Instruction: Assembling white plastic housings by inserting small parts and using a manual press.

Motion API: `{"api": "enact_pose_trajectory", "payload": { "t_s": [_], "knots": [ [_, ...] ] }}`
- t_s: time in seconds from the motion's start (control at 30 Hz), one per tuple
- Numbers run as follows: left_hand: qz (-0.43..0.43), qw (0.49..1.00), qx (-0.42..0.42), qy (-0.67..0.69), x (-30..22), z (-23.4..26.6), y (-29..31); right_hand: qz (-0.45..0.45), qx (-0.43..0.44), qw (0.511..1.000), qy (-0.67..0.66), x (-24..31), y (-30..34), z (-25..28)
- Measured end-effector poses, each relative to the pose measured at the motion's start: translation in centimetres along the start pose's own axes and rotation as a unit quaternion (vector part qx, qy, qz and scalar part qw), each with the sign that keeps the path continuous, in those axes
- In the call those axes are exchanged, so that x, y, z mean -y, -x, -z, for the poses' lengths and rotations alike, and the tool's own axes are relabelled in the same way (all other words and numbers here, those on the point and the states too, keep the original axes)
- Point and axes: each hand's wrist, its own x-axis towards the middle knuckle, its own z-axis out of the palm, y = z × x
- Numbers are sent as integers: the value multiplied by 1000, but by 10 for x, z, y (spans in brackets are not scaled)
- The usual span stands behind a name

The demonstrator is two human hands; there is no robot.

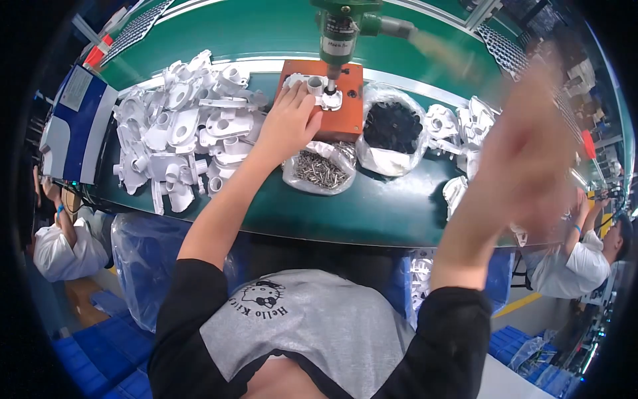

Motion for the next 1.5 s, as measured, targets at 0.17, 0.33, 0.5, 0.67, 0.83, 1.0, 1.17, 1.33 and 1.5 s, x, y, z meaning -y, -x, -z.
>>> {"api": "enact_pose_trajectory", "payload": {
  "t_s": [0.17, 0.33, 0.5, 0.67, 0.83, 1.0, 1.17, 1.33, 1.5],
  "knots": [
    [-17, 999, -25, 42, -27, -15, -22, 57, -23, 998, 8, 71, 118, 18],
    [212, 947, 138, 201, -23, 10, -42, 72, -95, 986, -113, 49, 19, 16],
    [99, 961, 252, 51, 5, -8, -73, -8, -53, 995, -85, -15, -142, -38],
    [57, 944, 324, -7, 14, 30, -113, -265, 206, 830, -444, -149, -107, -5],
    [40, 990, 68, -121, 77, 17, -131, -288, 182, 928, 152, -127, 24, 53],
    [72, 992, 89, -44, 103, 18, -124, -300, 372, 756, 447, -119, 62, 97],
    [86, 925, 340, -143, 50, 92, -70, -305, 441, 707, 461, -134, 72, 108],
    [35, 933, 299, -197, 53, 104, -25, -286, 450, 725, 435, -160, 72, 113],
    [131, 981, 132, 53, 55, 107, -16, -334, 405, 737, 427, -160, 72, 108]
  ]
}}
